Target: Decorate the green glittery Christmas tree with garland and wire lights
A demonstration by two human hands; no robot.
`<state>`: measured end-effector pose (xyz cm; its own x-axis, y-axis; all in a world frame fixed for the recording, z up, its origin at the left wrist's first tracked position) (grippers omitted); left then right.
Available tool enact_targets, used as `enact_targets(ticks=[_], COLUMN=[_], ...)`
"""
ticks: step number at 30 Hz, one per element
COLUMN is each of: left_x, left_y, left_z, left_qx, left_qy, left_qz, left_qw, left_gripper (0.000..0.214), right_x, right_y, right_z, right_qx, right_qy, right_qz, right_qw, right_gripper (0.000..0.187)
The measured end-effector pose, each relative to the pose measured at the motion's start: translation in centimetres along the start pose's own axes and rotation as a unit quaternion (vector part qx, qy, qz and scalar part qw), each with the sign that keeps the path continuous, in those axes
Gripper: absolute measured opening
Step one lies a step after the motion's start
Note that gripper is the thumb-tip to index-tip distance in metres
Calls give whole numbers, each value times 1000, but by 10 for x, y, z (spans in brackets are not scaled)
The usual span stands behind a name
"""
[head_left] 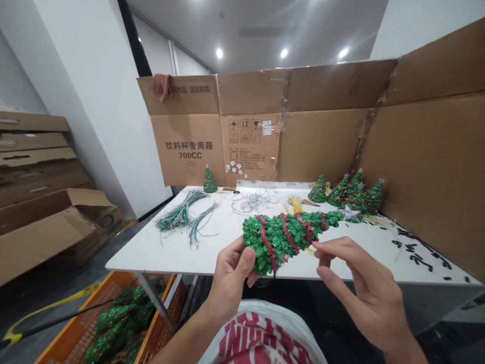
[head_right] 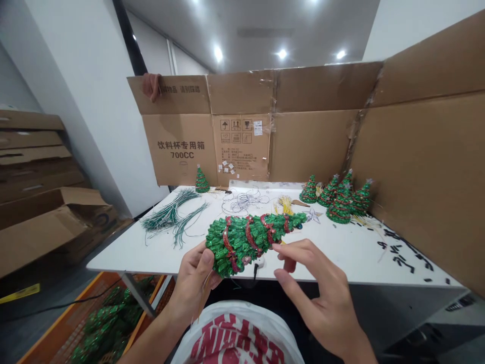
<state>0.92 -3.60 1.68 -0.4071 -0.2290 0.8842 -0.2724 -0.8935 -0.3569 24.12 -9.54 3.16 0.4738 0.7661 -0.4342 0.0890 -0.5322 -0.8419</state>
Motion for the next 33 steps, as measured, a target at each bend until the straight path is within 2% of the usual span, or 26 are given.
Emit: enact_targets(ticks=[3, 11, 22, 33], left_x=[-2, -4, -3, -7], left_y=[1, 1, 1, 2], left_z=[-1, -1, 0, -2], left_qx=[-11, -26, -36, -47], left_qy=[-5, -20, -8, -11], left_qz=[11, 29, 47, 46], left_qw=[1000, 999, 998, 998], left_gripper=[55, 53, 48, 48], right_x=[-5, -7, -8, 1], right_y=[-1, 1, 7, 11], right_z=[8, 13, 15, 18], right_qx=[-1, 14, -3, -3], right_qy=[19, 35, 6, -41], right_qz=[-25, -18, 5, 34], right_qw=[1000, 999, 1000, 999], right_gripper=[40, 41, 46, 42])
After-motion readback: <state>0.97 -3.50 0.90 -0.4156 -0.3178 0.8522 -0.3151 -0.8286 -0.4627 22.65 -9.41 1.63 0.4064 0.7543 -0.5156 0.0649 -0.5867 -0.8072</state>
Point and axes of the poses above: each hand's wrist, its own y-axis away from the middle knuckle, its own z-axis out of the palm, x = y × z, the point moved 2 cm from there along -y, towards the middle knuckle, and after that the axes turned 1 degree about -y, right-handed, at the moved point
